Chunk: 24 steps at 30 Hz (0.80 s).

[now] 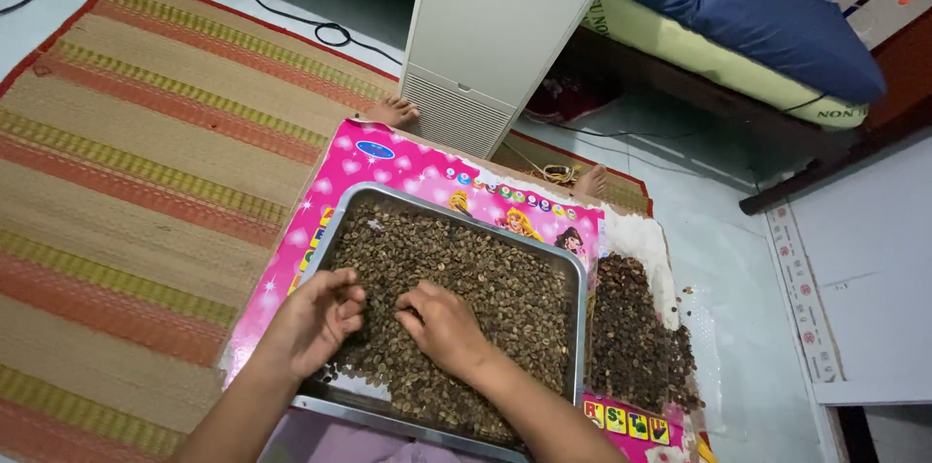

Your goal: A person is manually sorting coffee beans on a tray, picking out defects or specific beans and placing them in a separate pile on the floor mat.

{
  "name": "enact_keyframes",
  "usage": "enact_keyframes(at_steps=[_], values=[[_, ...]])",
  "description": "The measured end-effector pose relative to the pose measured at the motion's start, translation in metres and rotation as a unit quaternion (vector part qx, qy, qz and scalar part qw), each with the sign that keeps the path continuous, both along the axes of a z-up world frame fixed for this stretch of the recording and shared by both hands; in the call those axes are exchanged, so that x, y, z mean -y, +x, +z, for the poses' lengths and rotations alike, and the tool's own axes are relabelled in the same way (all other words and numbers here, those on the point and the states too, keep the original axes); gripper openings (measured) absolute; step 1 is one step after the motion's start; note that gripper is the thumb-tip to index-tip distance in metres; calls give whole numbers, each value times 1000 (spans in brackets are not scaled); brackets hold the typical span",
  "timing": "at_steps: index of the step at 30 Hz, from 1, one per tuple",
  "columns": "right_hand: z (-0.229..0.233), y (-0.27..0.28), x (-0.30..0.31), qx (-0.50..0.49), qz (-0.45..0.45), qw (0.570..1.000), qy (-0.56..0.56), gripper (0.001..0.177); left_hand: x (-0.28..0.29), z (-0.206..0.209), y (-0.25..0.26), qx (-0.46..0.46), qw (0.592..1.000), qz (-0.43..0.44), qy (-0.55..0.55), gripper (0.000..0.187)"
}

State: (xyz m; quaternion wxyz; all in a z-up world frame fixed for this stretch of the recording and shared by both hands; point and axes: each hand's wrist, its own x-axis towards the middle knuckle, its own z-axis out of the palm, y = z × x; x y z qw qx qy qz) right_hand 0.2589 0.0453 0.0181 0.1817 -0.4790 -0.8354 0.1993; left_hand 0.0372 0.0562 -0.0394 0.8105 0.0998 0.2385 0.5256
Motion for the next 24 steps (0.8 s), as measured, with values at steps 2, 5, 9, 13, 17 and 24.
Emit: enact_keyframes(at_steps=[2,5,9,13,17,24], values=[[0,1,-1,-18,-1,1000,11,10,1,11,-2,-5,1000,7,3,19],[13,3,-3,-112,-79,985,-109,3,4,20,0,4,999,40,0,31],[19,18,1,-516,-154,727,-426,15,9,36,15,35,989,141,-41,26],[20,16,20,-569,-157,647,-483,23,24,78,41,26,986,163,-24,26],[15,17,26,-615,-148,600,-491,18,34,81,66,-28,984,173,45,26],[-15,23,53,-686,-209,509,-476,30,80,114,126,-597,633,136,474,5]])
